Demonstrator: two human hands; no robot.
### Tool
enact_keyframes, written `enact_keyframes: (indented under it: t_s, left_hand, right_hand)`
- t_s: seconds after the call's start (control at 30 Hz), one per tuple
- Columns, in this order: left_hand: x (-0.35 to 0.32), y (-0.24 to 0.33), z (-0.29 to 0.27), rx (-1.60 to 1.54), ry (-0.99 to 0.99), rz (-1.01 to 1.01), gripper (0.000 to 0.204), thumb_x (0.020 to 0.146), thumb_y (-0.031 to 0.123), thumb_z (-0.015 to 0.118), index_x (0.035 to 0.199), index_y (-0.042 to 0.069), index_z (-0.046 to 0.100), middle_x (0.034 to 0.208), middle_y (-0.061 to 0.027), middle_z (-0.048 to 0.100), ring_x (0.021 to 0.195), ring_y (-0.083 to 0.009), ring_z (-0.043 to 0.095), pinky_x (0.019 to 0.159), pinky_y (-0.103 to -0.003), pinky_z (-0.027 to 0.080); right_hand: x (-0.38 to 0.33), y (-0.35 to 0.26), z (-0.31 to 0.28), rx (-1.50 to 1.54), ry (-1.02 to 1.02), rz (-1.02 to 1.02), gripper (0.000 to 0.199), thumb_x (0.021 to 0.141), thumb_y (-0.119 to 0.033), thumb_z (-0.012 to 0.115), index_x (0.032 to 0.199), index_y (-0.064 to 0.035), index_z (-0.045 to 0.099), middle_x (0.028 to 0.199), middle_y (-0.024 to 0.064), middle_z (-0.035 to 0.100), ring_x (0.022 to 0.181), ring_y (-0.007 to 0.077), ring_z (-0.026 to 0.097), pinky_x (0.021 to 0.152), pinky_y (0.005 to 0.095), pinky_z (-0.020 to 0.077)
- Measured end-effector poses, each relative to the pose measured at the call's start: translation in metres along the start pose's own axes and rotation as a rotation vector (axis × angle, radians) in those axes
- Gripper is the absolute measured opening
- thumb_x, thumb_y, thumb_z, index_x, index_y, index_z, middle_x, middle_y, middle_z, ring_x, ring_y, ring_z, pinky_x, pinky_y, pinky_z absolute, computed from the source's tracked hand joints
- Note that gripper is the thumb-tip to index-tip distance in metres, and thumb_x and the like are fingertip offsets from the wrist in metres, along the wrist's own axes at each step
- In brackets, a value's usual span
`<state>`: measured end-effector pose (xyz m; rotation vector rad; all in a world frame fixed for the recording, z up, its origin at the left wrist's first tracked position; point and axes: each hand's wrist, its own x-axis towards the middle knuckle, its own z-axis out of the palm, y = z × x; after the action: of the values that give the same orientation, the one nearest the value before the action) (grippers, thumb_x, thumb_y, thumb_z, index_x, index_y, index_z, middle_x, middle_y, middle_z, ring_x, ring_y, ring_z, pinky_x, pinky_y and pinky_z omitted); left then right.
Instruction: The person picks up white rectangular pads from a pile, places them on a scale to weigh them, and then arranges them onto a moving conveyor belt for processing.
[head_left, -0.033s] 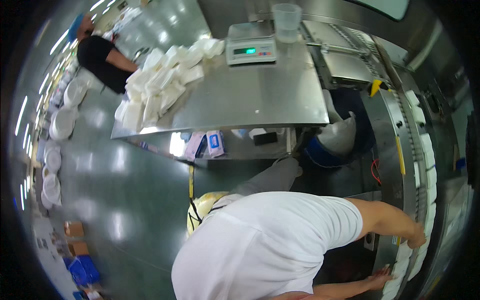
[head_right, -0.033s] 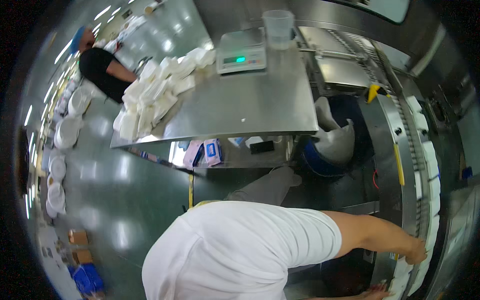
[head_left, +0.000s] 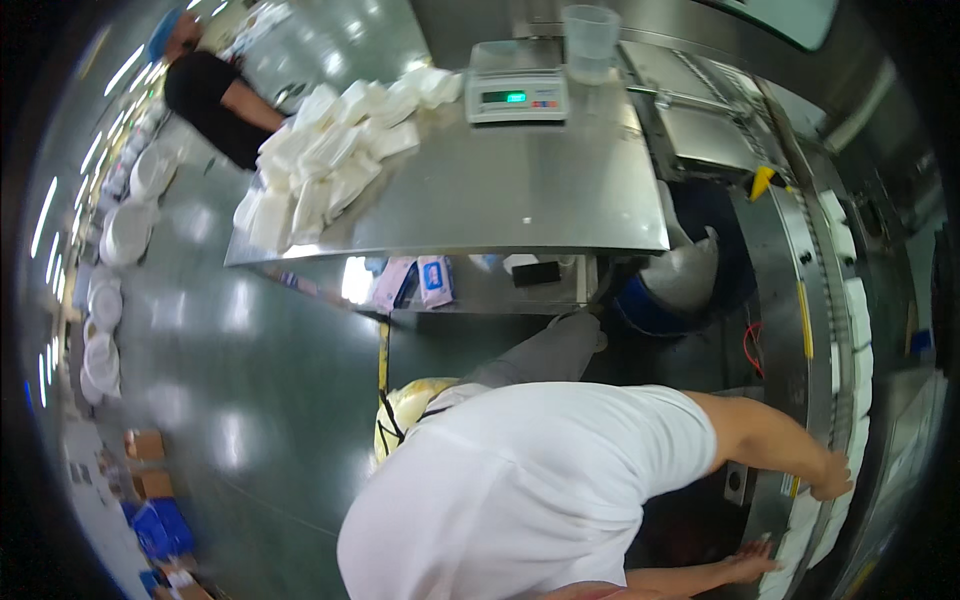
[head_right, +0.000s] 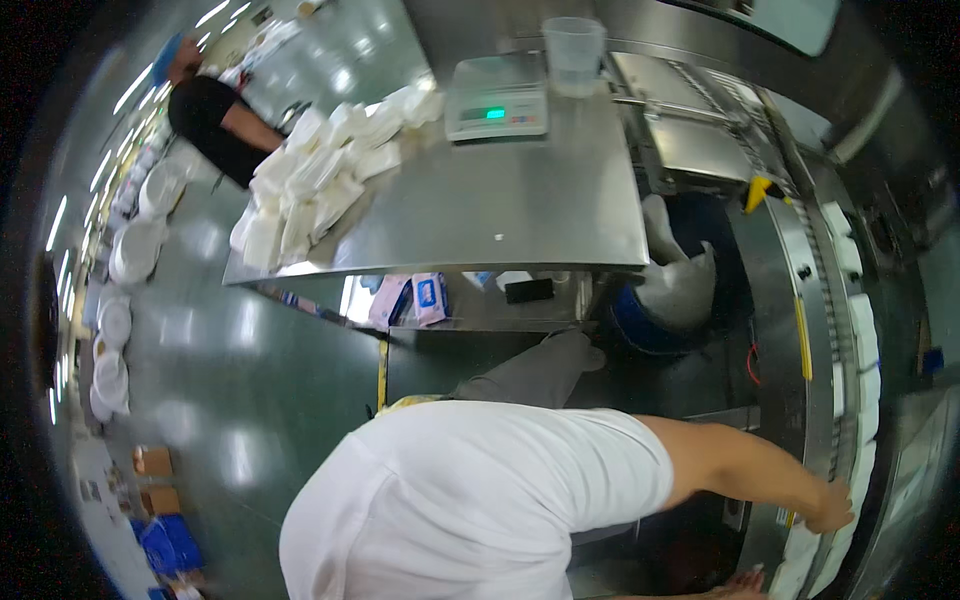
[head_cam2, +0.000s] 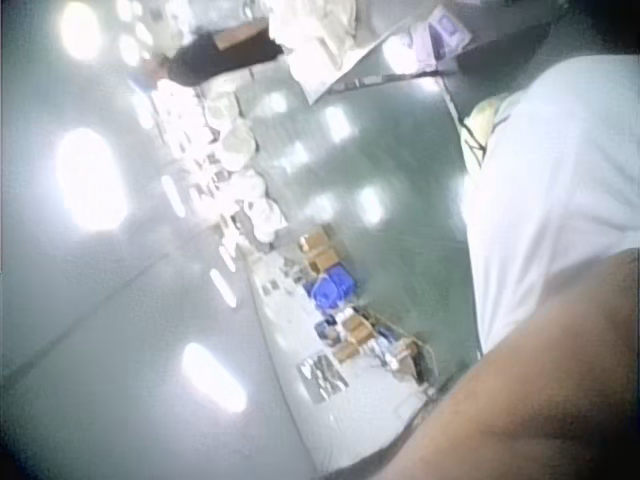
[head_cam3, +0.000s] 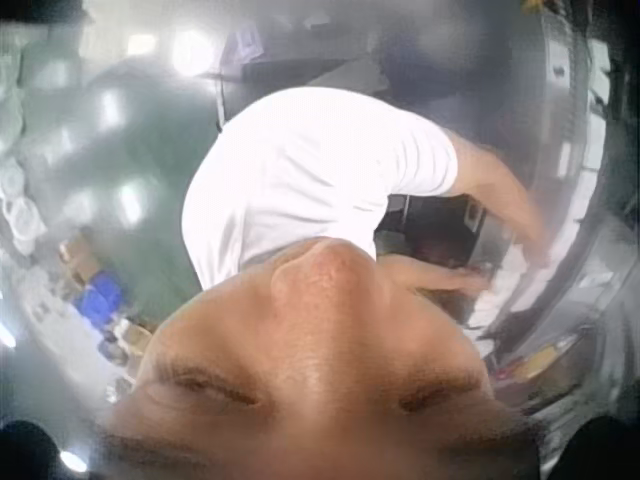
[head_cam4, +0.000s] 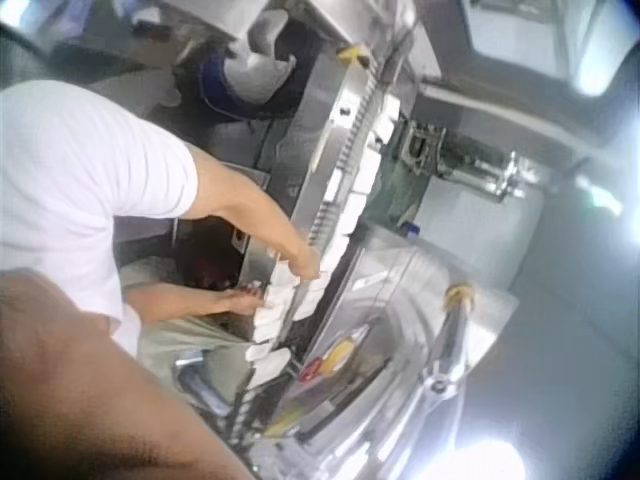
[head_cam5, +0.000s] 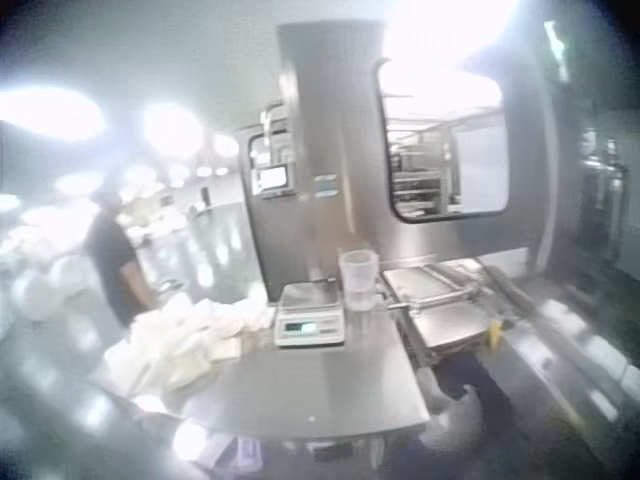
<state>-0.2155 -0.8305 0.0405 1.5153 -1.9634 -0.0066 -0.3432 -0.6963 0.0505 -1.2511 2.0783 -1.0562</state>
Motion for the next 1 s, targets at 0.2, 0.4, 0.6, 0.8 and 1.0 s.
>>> enact_keyframes:
  t_s: [0.2,0.4,0.6,0.8,1.0]
  left_hand:
    - [-0.238,-0.022,-0.195,-0.088,0.588,-0.092,0.031,0.087,0.011,0.068,0.115,0.0,0.062,0.11,-0.0196,0.063,0.105,-0.0377,0.061,0.096,-0.051,0.046]
    - [-0.591,-0.015,-0.408,0.846,0.61,-0.66,0.033,0.087,0.014,0.069,0.117,0.002,0.064,0.118,-0.0226,0.063,0.112,-0.0423,0.06,0.099,-0.051,0.049]
    - [-0.777,0.107,-0.496,1.13,0.562,-1.362,0.052,0.087,0.021,0.079,0.128,-0.002,0.058,0.135,-0.0252,0.058,0.129,-0.0434,0.052,0.11,-0.05,0.043]
    - [-0.815,0.137,-0.462,0.946,0.701,-1.575,0.058,0.089,0.022,0.078,0.136,0.0,0.051,0.135,-0.0236,0.059,0.129,-0.0444,0.054,0.106,-0.049,0.046]
    - [-0.844,0.15,-0.475,0.833,0.794,-1.643,0.035,0.093,0.012,0.069,0.124,-0.001,0.059,0.113,-0.0215,0.069,0.103,-0.0491,0.064,0.09,-0.049,0.053]
  right_hand:
    - [-0.068,0.058,0.07,0.507,-0.557,-0.37,0.047,0.107,-0.043,0.058,0.121,0.0013,0.07,0.098,0.0095,0.07,0.072,0.015,0.06,0.065,0.0279,0.0519]
    - [-0.296,-0.044,0.132,0.428,-1.28,-0.705,0.033,0.108,-0.032,0.059,0.116,-0.0007,0.067,0.086,0.0059,0.07,0.065,0.0084,0.058,0.06,0.0241,0.0503]
    - [-0.399,-0.056,0.142,0.424,-1.612,-0.859,0.024,0.108,-0.024,0.06,0.109,-0.001,0.067,0.086,0.0057,0.071,0.066,0.0073,0.061,0.061,0.0225,0.0506]
    - [-0.416,-0.039,0.153,0.386,-1.715,-0.757,0.023,0.107,-0.022,0.061,0.109,0.0004,0.067,0.086,0.0065,0.071,0.067,0.0083,0.062,0.063,0.0233,0.052]
    - [-0.411,-0.037,0.139,0.373,-1.741,-0.751,0.02,0.106,-0.02,0.063,0.11,-0.0003,0.067,0.086,0.0056,0.07,0.069,0.0085,0.063,0.063,0.0236,0.0527]
